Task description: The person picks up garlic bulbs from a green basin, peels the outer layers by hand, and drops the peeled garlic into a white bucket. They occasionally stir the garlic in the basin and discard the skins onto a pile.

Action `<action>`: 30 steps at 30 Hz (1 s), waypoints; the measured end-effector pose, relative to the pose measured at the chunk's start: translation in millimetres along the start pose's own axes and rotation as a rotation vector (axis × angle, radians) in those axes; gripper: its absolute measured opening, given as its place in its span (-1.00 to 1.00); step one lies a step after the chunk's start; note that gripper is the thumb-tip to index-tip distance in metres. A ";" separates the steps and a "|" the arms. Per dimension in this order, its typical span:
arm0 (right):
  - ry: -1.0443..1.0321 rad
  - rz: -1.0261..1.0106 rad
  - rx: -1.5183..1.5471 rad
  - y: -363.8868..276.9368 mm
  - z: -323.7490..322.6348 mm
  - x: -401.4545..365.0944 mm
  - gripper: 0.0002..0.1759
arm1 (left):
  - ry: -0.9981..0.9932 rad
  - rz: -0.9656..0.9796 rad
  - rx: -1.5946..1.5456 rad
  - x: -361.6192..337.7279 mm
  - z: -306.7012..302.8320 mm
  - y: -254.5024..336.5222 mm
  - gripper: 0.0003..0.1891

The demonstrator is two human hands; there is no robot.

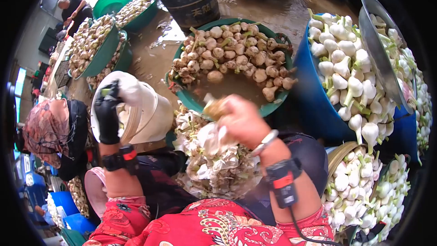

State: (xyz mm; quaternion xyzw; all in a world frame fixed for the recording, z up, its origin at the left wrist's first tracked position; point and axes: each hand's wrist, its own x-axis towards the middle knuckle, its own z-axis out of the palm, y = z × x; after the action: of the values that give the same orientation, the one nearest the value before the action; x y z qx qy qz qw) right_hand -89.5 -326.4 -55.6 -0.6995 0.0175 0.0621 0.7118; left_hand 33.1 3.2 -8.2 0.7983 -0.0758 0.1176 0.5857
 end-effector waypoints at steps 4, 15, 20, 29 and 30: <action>-0.355 0.024 -0.733 4.1 13.4 -2.7 -0.77 | 0.061 0.200 0.606 24.0 -53.4 -34.0 -0.68; 0.161 0.106 -0.166 -19.9 -16.6 8.4 -0.60 | -0.809 -0.128 0.836 8.5 204.1 -166.8 -0.45; 0.178 0.251 -0.055 -31.5 -18.7 13.0 -0.64 | -0.920 -0.034 1.103 22.7 243.3 -218.6 -0.47; 0.344 0.103 -0.131 -3.3 -6.5 22.7 -0.59 | -0.821 -0.625 -0.505 19.0 193.9 -94.0 -0.62; 0.424 0.024 -0.265 2.1 -0.6 23.4 -0.56 | -0.920 -0.302 -0.354 13.0 186.2 -67.3 -0.61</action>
State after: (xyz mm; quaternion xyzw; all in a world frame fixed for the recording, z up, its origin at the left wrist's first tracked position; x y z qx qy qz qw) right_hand -66.5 -325.5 -60.3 -0.7839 0.1663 -0.0759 0.5934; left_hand 81.4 -153.6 -119.6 0.6581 -0.2283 -0.3460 0.6285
